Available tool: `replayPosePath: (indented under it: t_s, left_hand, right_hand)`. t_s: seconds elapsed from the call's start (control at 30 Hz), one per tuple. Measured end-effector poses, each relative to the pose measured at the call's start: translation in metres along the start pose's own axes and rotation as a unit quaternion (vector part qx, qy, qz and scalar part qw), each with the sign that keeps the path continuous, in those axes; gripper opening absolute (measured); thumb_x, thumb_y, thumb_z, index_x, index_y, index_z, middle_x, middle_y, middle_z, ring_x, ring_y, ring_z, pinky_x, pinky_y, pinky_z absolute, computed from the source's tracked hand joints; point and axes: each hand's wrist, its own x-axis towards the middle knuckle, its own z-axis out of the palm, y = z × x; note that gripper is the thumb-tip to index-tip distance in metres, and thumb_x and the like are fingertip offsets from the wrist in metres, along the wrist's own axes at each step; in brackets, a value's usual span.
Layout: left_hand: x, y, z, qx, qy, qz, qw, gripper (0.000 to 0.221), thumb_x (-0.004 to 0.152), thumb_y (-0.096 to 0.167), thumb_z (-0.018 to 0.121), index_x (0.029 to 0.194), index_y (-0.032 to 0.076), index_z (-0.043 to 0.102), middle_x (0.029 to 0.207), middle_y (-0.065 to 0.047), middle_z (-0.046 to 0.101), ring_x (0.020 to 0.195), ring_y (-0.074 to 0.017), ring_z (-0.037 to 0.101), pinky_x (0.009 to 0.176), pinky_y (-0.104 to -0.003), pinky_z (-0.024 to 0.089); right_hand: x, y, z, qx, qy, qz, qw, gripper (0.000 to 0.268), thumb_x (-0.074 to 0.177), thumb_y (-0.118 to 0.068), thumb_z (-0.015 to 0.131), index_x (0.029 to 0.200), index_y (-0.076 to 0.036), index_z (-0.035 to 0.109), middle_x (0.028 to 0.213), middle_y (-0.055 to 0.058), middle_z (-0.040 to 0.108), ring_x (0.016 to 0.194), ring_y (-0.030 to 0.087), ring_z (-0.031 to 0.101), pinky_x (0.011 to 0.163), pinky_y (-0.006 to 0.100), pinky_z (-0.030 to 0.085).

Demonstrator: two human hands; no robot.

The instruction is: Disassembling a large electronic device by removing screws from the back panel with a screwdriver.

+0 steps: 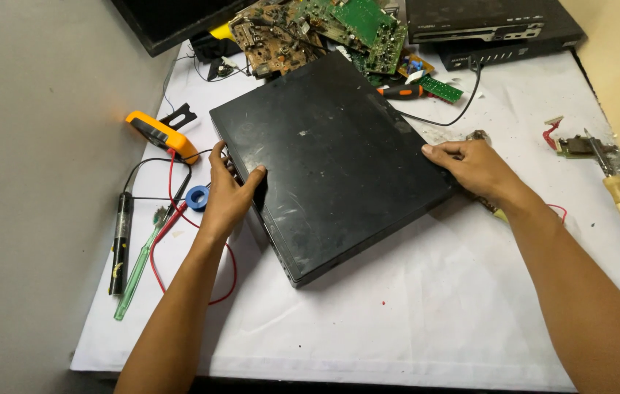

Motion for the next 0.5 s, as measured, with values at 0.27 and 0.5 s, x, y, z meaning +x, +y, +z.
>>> replayPosePath:
  t_s: [0.27, 0.5]
  left_hand:
    - [0.03, -0.026, -0.004, 0.022, 0.021, -0.081, 0.996, 0.097, 0.093, 0.045, 0.074, 0.16, 0.004, 0.015, 0.135, -0.033, 0.054, 0.131, -0.0434, 0.057, 0.106, -0.054, 0.048]
    - [0.037, -0.01, 0.002, 0.04, 0.051, -0.073, 0.995, 0.102, 0.089, 0.048, 0.078, 0.159, 0.001, 0.021, 0.146, -0.045, 0.041, 0.138, -0.0535, 0.046, 0.113, -0.061, 0.039]
  right_hand:
    - [0.007, -0.009, 0.001, 0.026, -0.036, 0.045, 0.998, 0.055, 0.097, -0.063, 0.063, 0.121, -0.016, 0.079, 0.117, 0.022, 0.075, 0.114, 0.039, 0.068, 0.094, 0.045, 0.051]
    - [-0.008, -0.032, 0.002, 0.121, -0.055, 0.094, 0.987, 0.057, 0.092, -0.057, 0.072, 0.118, -0.007, 0.078, 0.098, 0.022, 0.073, 0.091, 0.031, 0.07, 0.068, 0.037, 0.056]
